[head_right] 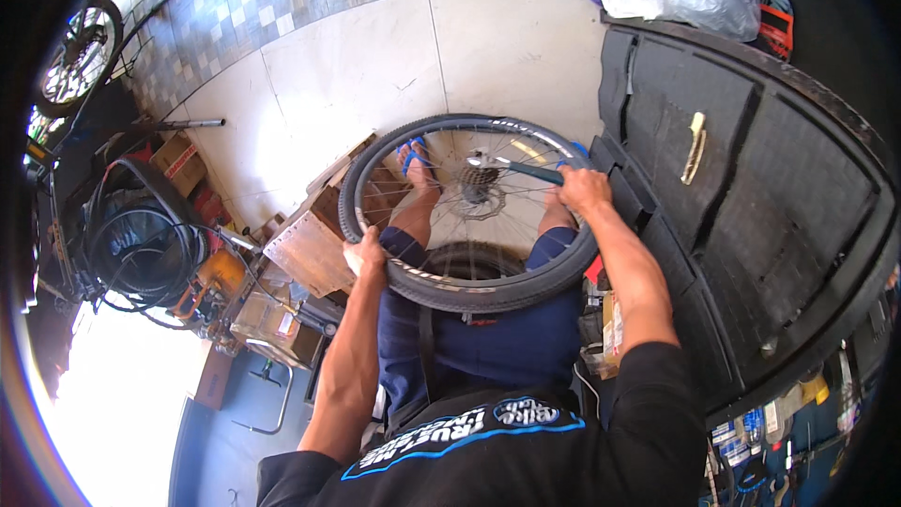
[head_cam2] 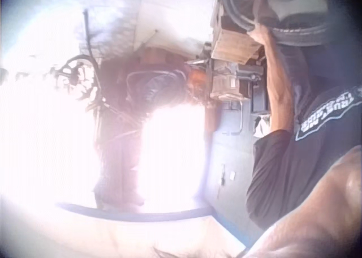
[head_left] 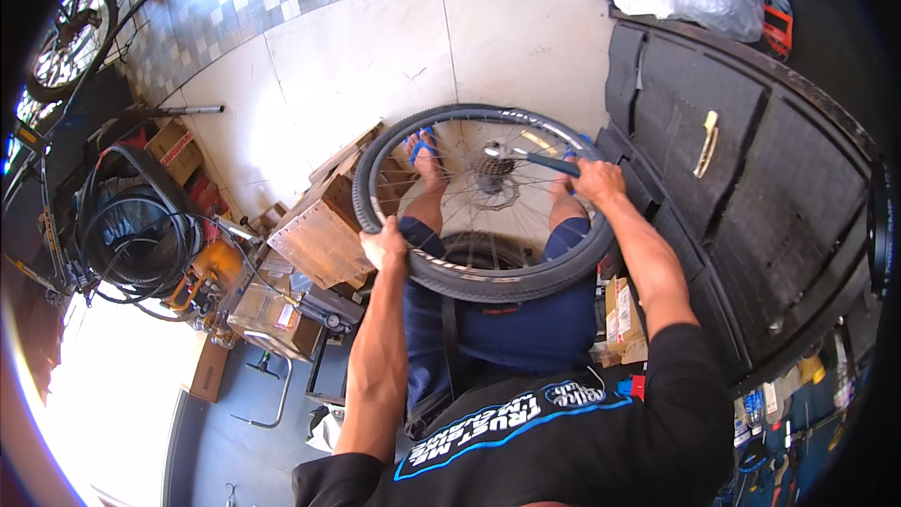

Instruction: The person removes a bicycle wheel from a bike, then uses a wrench and a hammer to adjust and tighten components on the wheel's hub and cassette. The person works on the wheel while holding it between their legs and later places it on the floor to continue adjustments.

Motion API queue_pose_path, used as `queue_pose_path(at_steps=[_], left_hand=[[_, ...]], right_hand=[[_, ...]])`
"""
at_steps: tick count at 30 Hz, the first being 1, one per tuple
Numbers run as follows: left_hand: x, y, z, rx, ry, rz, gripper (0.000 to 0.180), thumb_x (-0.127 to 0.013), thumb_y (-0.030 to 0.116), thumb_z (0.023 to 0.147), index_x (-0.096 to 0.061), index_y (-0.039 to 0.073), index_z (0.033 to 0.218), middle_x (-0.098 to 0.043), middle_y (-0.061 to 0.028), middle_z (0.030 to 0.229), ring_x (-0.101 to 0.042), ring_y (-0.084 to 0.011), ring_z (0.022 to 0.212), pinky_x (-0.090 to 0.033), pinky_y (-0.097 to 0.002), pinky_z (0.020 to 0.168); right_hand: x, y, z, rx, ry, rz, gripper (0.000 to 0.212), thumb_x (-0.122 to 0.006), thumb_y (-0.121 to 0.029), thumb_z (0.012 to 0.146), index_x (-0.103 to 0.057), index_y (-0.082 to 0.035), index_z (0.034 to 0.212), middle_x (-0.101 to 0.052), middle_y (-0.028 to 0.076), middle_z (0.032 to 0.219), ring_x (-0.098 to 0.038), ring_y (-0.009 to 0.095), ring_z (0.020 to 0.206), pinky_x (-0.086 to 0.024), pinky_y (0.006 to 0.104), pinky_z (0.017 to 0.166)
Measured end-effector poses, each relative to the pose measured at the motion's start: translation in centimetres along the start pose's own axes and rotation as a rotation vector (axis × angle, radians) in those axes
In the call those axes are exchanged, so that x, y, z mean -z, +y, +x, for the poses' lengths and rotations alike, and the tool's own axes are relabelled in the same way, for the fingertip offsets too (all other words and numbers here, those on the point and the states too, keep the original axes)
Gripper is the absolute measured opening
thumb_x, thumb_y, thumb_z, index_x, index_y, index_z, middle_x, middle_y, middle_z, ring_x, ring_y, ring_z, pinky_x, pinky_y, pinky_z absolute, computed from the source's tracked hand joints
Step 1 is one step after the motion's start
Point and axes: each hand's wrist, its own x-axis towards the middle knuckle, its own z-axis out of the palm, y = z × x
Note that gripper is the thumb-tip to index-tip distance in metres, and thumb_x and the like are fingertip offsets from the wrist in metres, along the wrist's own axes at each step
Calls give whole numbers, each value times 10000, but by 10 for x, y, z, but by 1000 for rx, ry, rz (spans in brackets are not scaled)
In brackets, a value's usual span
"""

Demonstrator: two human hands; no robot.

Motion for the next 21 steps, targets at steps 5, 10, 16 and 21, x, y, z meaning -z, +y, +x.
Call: queue_pose_path(at_steps=[5, 10, 16, 21], left_hand=[[5, 18, -35, 83, 11, 79, 929, -797, 472, 772, -473, -112, 1418, -626, -348, 1308, -632, -459, 1219, -492, -477, 1060], [10, 10, -21, 100, -7, -69, 845, -806, 398, 757, -526, -113, 1369, -660, -324, 1260, -669, -415, 1165, -502, -442, 1046], [-4, -15, -27, -113, -30, -181, 824, -820, 381, 774, -539, -128, 1357, -679, -328, 1207, -677, -411, 1128, -515, -441, 1011], [-4, -10, -13, 49, -7, -60, 902, -799, 468, 770, -499, -100, 1403, -621, -340, 1322, -639, -448, 1204, -492, -477, 1042]], right_hand=[[-15, 11, -10, 13, 20, -44, 390, -712, -420, 885, -756, -84, 1077, -758, 222, 1036, -730, 399, 1024, -561, 532, 921], [-18, 4, -5, 39, 24, 17, 352, -694, -362, 888, -760, -71, 1073, -754, 245, 1046, -734, 408, 1023, -565, 535, 919], [-6, 19, -11, 63, 14, 62, 382, -716, -415, 887, -749, -90, 1085, -756, 237, 1026, -741, 417, 987, -568, 546, 900], [-9, 12, -11, 32, 10, -3, 341, -702, -379, 896, -765, -82, 1052, -757, 219, 1065, -722, 407, 1057, -561, 525, 936]])
